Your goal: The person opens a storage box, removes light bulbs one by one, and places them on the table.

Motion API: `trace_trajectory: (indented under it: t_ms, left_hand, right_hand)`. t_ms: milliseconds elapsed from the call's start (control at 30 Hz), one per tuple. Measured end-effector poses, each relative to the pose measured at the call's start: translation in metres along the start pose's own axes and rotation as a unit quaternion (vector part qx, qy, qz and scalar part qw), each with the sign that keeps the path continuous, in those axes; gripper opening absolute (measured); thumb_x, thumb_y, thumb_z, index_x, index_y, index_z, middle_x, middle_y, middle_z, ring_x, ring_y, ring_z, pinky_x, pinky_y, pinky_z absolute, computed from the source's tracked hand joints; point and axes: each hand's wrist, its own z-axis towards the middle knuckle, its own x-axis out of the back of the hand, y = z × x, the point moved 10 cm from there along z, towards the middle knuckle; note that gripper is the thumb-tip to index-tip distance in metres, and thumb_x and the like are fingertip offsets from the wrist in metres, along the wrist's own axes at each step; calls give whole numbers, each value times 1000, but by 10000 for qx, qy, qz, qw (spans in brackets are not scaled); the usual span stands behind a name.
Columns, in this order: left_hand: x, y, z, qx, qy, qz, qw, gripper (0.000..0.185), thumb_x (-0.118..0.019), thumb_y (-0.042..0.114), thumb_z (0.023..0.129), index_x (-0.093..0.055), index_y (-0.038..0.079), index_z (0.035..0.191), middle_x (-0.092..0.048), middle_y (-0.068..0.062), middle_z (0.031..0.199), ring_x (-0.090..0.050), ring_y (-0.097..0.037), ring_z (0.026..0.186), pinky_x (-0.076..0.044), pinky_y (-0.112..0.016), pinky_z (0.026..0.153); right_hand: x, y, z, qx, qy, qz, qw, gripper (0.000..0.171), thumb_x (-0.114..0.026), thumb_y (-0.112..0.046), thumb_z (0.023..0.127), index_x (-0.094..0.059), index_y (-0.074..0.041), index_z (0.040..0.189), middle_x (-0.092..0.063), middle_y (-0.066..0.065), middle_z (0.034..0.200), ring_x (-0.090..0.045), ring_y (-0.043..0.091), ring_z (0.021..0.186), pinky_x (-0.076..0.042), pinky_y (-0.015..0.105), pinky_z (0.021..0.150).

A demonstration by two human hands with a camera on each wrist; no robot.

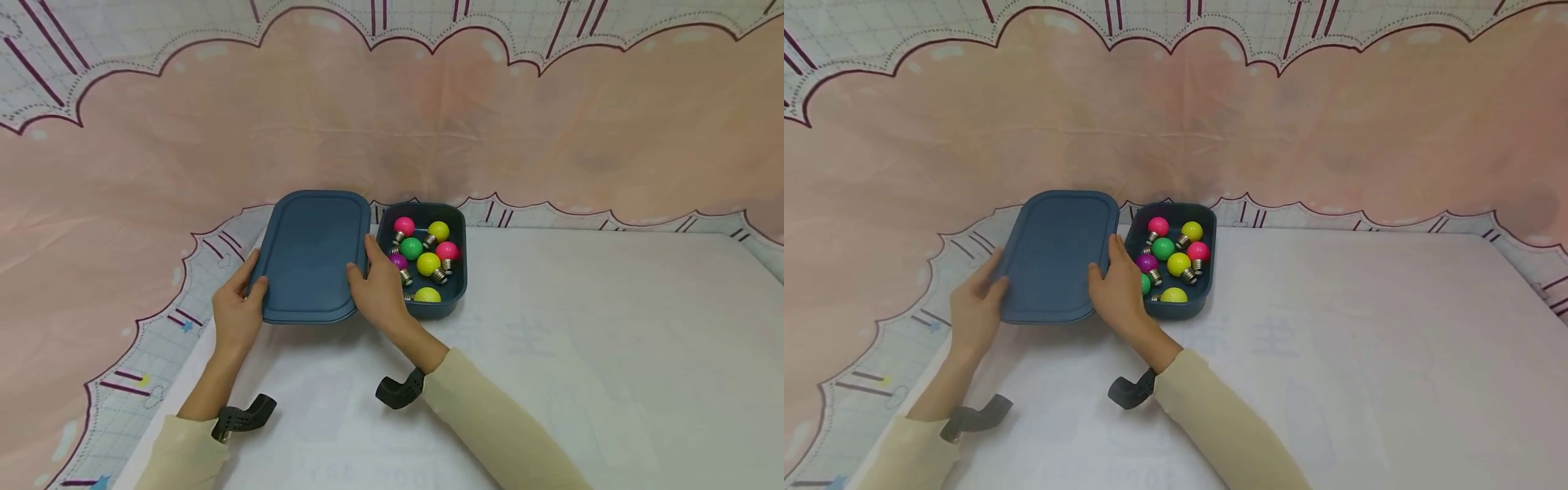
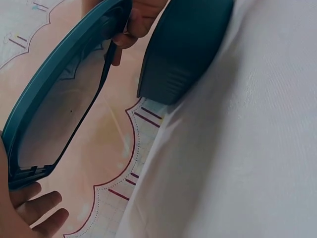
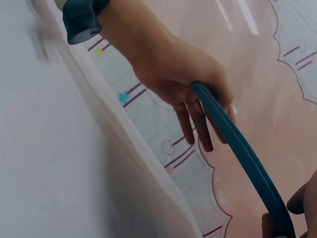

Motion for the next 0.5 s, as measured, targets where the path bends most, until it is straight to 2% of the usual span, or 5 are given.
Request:
trace_trajectory:
  t_ms: [233,333,500]
  left_hand:
    - [8,-6,2,-21,40,-131,9999,44,-52,7,97,-48,16,140,-47,1,141,-48,-19,124,-44,-14,84]
    - [12,-12,3,93,30,-166,9998,45,-51,7,97,-47,16,140,-46,1,142,-46,-19,127,-43,-17,88]
    - [16,-20,3,371,0,-316,9988,44,-50,7,97,-48,16,140,-46,-4,142,-46,-19,127,-43,-16,88]
  right_hand:
    - [-14,2,-4,-140,-189,94,9997,60,-54,-13,95,-28,5,147,-26,18,152,-23,21,139,-24,33,109]
    - [-22,1,-5,-129,-331,173,9992,62,-52,-11,94,-25,6,147,-22,18,154,-20,21,141,-21,33,111]
    - [-35,1,-7,-177,-540,287,9980,64,-51,-8,93,-22,5,148,-14,20,156,-14,24,142,-19,37,112]
